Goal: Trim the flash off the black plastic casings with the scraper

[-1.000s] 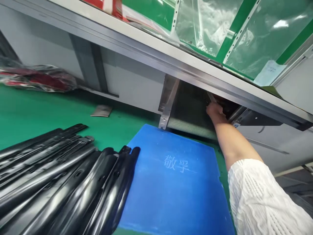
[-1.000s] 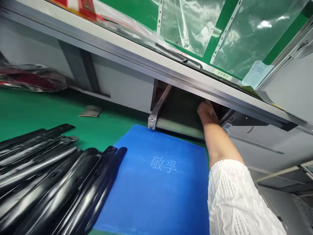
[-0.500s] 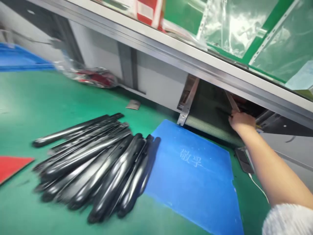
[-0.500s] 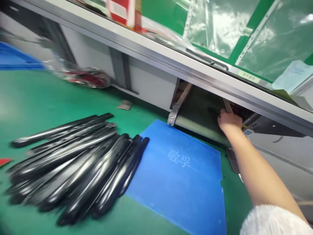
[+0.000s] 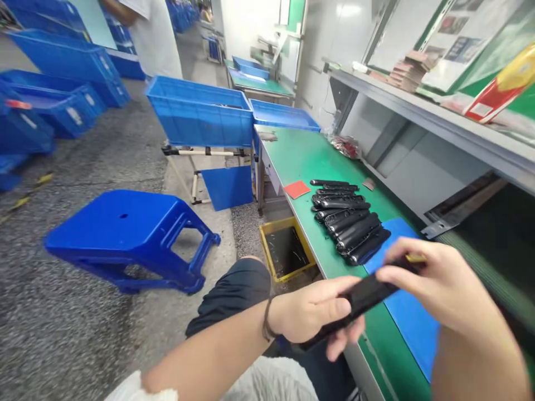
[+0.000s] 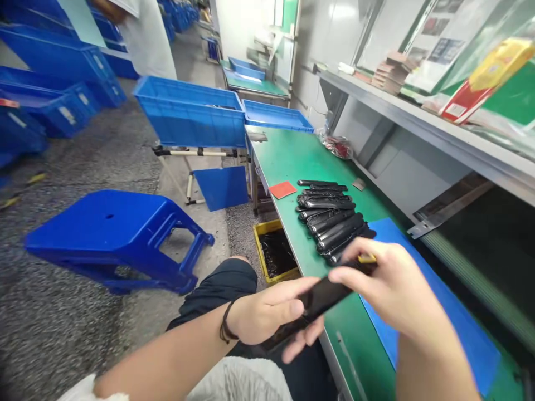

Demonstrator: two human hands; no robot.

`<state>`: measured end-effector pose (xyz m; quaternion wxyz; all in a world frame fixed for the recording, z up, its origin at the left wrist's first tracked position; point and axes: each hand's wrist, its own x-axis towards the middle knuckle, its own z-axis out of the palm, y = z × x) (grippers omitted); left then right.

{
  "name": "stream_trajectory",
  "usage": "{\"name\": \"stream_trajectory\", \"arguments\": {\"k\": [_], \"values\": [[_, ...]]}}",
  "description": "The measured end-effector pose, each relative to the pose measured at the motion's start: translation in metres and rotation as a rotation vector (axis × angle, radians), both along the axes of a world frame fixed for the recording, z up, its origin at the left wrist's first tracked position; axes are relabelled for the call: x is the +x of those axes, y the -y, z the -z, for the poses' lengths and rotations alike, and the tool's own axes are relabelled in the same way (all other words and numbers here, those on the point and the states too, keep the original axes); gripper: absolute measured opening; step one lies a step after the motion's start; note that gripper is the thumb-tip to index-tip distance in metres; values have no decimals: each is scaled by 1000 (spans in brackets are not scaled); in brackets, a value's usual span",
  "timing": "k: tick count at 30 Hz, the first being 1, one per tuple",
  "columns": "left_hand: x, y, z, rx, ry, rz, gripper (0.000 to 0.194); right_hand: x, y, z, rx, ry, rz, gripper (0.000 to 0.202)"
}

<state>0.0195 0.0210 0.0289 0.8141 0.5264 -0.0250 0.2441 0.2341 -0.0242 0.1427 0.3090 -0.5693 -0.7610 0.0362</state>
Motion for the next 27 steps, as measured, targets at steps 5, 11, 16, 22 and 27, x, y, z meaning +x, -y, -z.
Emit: {"name": "stream_trajectory", "arguments": {"k": [5,11,16,22,27], "values": [[-25,19,13,-318,34,-453,52,-84,-21,27,230,-32,-127,18],[-48,35,14,-357,-27,-596,65,-117,-17,74,175,-96,-445,12],[-51,50,21,-355,-44,-626,59,-127,-5,89,252,-231,-405,9],[-67,39,32,-551,-25,-563,57,-116,15,79,502,-227,-206,14],[-81,-1,30,-805,108,-763,58,-104,-22,106,433,109,-101,27]]}}
